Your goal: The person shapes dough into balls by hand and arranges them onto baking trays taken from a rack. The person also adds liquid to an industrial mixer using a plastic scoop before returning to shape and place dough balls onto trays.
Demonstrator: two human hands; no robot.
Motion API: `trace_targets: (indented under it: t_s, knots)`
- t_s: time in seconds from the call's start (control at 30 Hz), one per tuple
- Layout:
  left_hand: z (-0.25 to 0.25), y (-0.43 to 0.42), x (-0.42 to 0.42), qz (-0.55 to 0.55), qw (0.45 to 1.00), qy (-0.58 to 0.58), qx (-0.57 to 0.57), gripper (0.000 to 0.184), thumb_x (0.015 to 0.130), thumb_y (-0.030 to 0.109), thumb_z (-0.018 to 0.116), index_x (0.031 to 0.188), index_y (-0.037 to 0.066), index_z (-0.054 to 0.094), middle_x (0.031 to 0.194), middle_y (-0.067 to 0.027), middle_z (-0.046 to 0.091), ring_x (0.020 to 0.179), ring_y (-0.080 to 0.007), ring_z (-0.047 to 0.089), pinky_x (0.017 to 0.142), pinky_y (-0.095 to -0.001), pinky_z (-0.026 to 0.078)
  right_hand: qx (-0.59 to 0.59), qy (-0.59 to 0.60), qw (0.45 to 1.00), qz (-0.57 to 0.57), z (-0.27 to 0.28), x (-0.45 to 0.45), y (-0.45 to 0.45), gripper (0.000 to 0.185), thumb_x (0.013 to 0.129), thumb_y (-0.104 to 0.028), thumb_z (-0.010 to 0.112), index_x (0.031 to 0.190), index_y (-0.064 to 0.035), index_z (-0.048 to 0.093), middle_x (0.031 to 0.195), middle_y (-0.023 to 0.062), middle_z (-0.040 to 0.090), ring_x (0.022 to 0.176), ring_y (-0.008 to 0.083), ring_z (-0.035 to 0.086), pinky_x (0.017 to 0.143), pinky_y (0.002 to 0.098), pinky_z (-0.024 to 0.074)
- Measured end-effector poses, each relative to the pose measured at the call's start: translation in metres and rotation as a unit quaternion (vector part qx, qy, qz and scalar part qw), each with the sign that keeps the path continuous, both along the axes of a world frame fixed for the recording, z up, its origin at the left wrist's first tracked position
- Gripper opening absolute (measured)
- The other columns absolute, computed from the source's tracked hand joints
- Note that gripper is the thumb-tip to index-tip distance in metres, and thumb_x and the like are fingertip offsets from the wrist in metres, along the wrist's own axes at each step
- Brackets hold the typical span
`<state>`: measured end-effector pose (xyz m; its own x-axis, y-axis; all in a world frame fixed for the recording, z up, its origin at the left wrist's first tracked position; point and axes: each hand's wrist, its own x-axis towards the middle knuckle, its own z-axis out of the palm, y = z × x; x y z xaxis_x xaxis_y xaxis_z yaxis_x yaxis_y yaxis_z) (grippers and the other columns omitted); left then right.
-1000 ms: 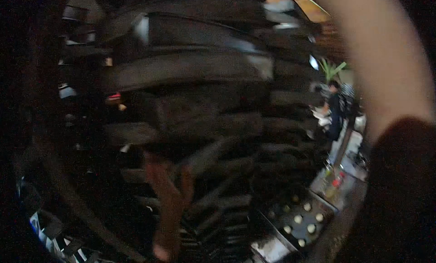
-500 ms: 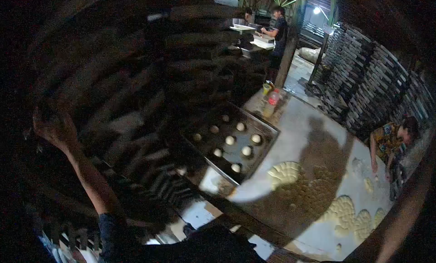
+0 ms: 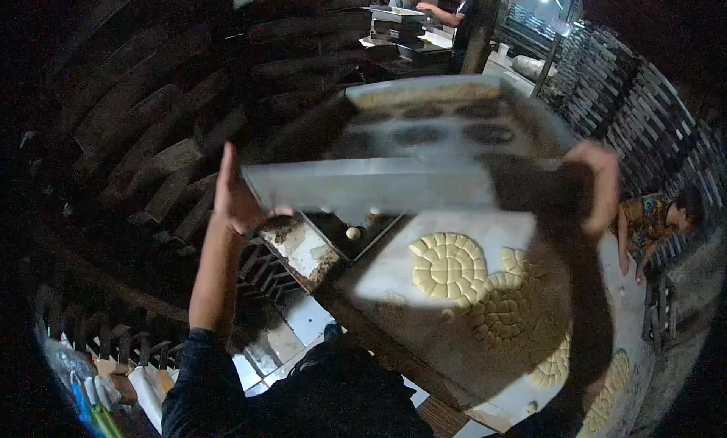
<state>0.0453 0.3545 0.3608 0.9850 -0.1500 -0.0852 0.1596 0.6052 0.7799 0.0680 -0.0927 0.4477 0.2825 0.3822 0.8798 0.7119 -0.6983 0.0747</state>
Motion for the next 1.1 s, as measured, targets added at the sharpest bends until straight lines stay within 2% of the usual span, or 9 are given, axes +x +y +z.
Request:
trace_targets:
  t_s: [0.03,0.07,0.2,0.3,0.67,0.87,0.9,1.03,1.1]
  knots:
    - [-0.008,-0.011,-0.002,0.083,0.992,0.073,0.057,0.093,0.075,0.070,0.048,0.134,0.000,0.035,0.114,-0.0223,0.053,0.100,-0.0355,0.053,0.083,-0.0448,0.046,0.104,0.057,0.993,-0.004,-0.043,0.009,-0.006,0.029,0.075,-0.027,0.063,0.086,-0.0022,0.051,0.090,0.0118,0.050,0.087,0.0243,0.052,0.080,0.0368,0.0406]
    - [-0.018,-0.019,-0.002,0.165,0.969,0.144,0.111,0.083,0.076,0.061,0.056,0.131,0.001,0.039,0.112,-0.0210,0.054,0.102,-0.0356,0.052,0.085,-0.0466,0.046,-0.142,0.002,0.974,-0.177,-0.055,-0.011,0.002,0.030,0.071,-0.026,0.064,0.082,-0.0031,0.049,0.084,0.0114,0.046,0.080,0.0268,0.049,0.073,0.0387,0.0404]
    - [-0.109,0.004,0.015,0.088,0.976,0.128,0.152,0.062,0.064,0.015,0.056,0.125,0.003,0.046,0.095,-0.0103,0.053,0.092,-0.0268,0.051,0.079,-0.0417,0.047,0.049,-0.038,0.997,0.053,-0.166,0.036,0.037,0.030,0.063,-0.014,0.065,0.080,-0.0004,0.045,0.094,0.0159,0.044,0.089,0.0324,0.051,0.076,0.0454,0.0414]
    - [-0.185,0.030,0.045,0.132,0.961,0.074,0.233,0.065,0.065,0.008,0.051,0.130,0.003,0.044,0.088,-0.0050,0.052,0.079,-0.0189,0.050,0.069,-0.0341,0.044,0.059,0.052,0.995,0.063,-0.245,0.074,0.045,0.031,0.058,-0.001,0.065,0.082,-0.0006,0.045,0.100,0.0169,0.042,0.096,0.0336,0.049,0.079,0.0452,0.0420]
    - [-0.241,0.078,0.086,0.153,0.924,0.063,0.344,0.052,0.082,0.009,0.041,0.133,0.005,0.043,0.077,-0.0022,0.052,0.074,-0.0144,0.049,0.069,-0.0285,0.041,0.013,0.226,0.973,-0.053,-0.340,0.137,0.109,0.026,0.064,0.012,0.061,0.086,0.0021,0.049,0.110,0.0197,0.044,0.108,0.0394,0.046,0.086,0.0459,0.0425]
    - [-0.258,0.088,0.101,0.195,0.929,0.176,0.262,0.044,0.091,0.017,0.043,0.132,0.002,0.041,0.106,-0.0079,0.054,0.092,-0.0206,0.052,0.086,-0.0355,0.041,-0.068,0.201,0.976,-0.051,-0.341,0.134,0.108,0.028,0.068,0.000,0.064,0.091,0.0006,0.048,0.114,0.0200,0.042,0.113,0.0412,0.043,0.090,0.0490,0.0397]
    - [-0.259,0.092,0.098,0.164,0.907,0.080,0.379,0.043,0.093,0.019,0.042,0.132,0.001,0.041,0.119,-0.0099,0.052,0.101,-0.0217,0.051,0.088,-0.0345,0.041,-0.062,0.243,0.967,-0.047,-0.350,0.126,0.099,0.025,0.074,-0.004,0.059,0.100,-0.0024,0.055,0.122,0.0197,0.043,0.112,0.0403,0.042,0.094,0.0509,0.0363]
    - [-0.200,0.060,0.083,0.198,0.829,0.077,0.517,0.046,0.091,0.014,0.050,0.133,-0.001,0.039,0.126,-0.0144,0.049,0.108,-0.0229,0.050,0.091,-0.0319,0.039,0.103,0.159,0.982,-0.005,-0.310,0.094,0.067,0.025,0.073,-0.009,0.061,0.096,-0.0021,0.056,0.104,0.0164,0.055,0.095,0.0355,0.054,0.082,0.0446,0.0457]
    - [-0.193,0.041,0.069,0.314,0.783,-0.088,0.529,0.048,0.087,0.015,0.058,0.129,-0.002,0.041,0.118,-0.0176,0.053,0.103,-0.0238,0.053,0.088,-0.0330,0.042,0.125,0.251,0.945,-0.168,-0.278,0.056,0.030,0.017,0.074,-0.009,0.060,0.089,-0.0008,0.057,0.086,0.0135,0.058,0.080,0.0299,0.058,0.073,0.0380,0.0488]
